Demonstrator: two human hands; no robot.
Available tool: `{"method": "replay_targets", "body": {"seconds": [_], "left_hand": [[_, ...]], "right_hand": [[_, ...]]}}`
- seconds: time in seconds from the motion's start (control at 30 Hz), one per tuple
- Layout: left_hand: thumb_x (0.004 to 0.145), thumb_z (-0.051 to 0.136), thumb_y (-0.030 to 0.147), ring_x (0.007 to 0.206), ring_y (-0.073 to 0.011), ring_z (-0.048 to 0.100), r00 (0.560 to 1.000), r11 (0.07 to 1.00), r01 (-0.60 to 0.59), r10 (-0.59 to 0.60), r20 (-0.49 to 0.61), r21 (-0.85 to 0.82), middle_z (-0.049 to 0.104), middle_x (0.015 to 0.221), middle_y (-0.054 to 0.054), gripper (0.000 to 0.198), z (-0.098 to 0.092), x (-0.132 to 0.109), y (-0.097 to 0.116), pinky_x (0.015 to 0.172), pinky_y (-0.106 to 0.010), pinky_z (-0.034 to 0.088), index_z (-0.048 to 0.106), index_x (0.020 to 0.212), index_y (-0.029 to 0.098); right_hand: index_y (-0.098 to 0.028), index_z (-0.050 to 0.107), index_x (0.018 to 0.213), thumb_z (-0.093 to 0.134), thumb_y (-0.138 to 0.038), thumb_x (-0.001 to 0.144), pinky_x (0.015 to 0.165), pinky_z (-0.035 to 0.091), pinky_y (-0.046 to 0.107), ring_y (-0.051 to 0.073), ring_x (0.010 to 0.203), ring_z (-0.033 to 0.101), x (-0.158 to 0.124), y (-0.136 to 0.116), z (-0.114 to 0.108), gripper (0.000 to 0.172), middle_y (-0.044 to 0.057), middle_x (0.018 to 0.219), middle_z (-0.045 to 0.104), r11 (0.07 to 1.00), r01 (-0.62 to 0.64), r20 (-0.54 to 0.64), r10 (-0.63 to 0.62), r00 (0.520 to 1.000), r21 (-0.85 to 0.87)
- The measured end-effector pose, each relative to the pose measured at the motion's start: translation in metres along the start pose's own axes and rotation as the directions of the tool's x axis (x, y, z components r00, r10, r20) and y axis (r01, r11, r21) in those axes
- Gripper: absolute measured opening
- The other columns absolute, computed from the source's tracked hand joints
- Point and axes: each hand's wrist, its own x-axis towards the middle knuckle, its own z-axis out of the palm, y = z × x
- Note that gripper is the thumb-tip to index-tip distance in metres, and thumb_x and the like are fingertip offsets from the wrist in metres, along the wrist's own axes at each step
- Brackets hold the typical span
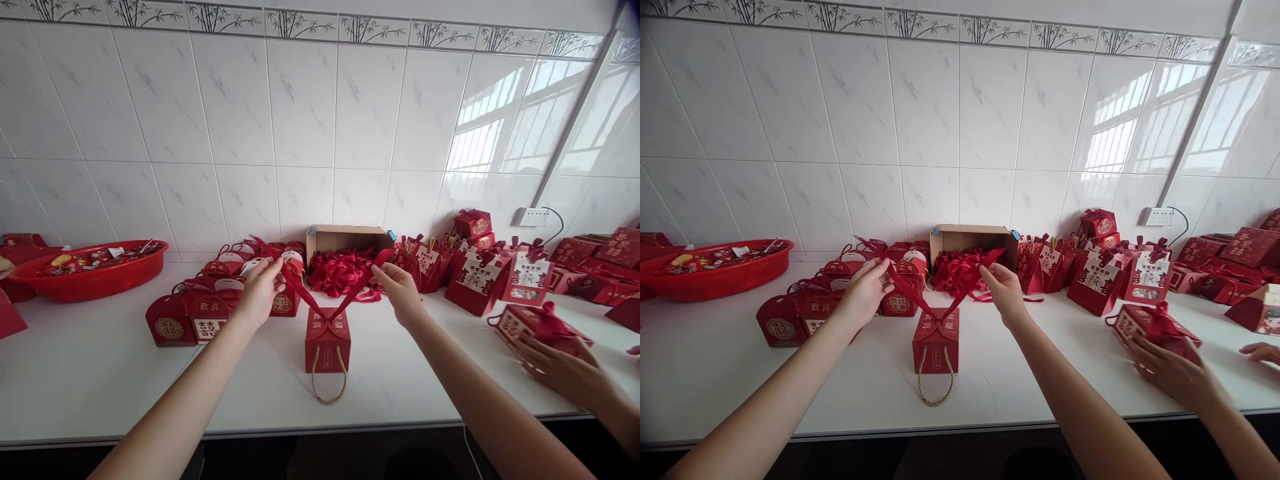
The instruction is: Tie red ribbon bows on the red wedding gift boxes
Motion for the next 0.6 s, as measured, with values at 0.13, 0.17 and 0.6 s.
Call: {"method": "replay_targets", "body": {"seconds": [0.13, 0.17, 0.6], "left_hand": [[0.069, 0.072, 0.029, 0.058, -0.0065, 0.044, 0.995, 0.996, -0.068, 0.062, 0.084, 0.063, 0.05, 0.067, 0.004, 0.02, 0.023, 0.005, 0.014, 0.047, -0.017, 0.031, 0.056, 0.07, 0.017], [0.069, 0.071, 0.029, 0.058, -0.0064, 0.044, 0.992, 0.994, -0.079, 0.071, 0.104, 0.077, 0.051, 0.067, 0.004, 0.019, 0.029, 0.006, 0.016, 0.048, -0.017, 0.031, 0.056, 0.07, 0.017], [0.072, 0.07, 0.039, 0.055, -0.0083, 0.047, 0.972, 0.967, -0.125, 0.074, 0.225, 0.221, 0.056, 0.067, 0.002, 0.024, 0.064, 0.011, 0.022, 0.051, -0.02, 0.036, 0.062, 0.077, 0.017]], "right_hand": [[-0.019, 0.06, 0.064, 0.07, -0.047, 0.072, 0.06, 0.036, 0.026, 0.012, 0.063, 0.05, 0.009, -0.018, 0.017, 0.031, -0.002, 0.063, 0.056, 0.998, 0.055, 0.167, -0.048, 0.985, -0.036], [-0.02, 0.063, 0.068, 0.069, -0.048, 0.073, 0.061, 0.037, 0.027, 0.013, 0.065, 0.052, 0.011, -0.022, 0.022, 0.029, -0.001, 0.066, 0.059, 0.997, 0.065, 0.21, -0.055, 0.976, -0.038], [-0.019, 0.069, 0.081, 0.073, -0.045, 0.069, 0.066, 0.047, 0.03, 0.015, 0.065, 0.059, 0.024, -0.033, 0.068, 0.028, 0.001, 0.072, 0.067, 0.993, 0.003, 0.354, -0.046, 0.934, 0.122]]}}
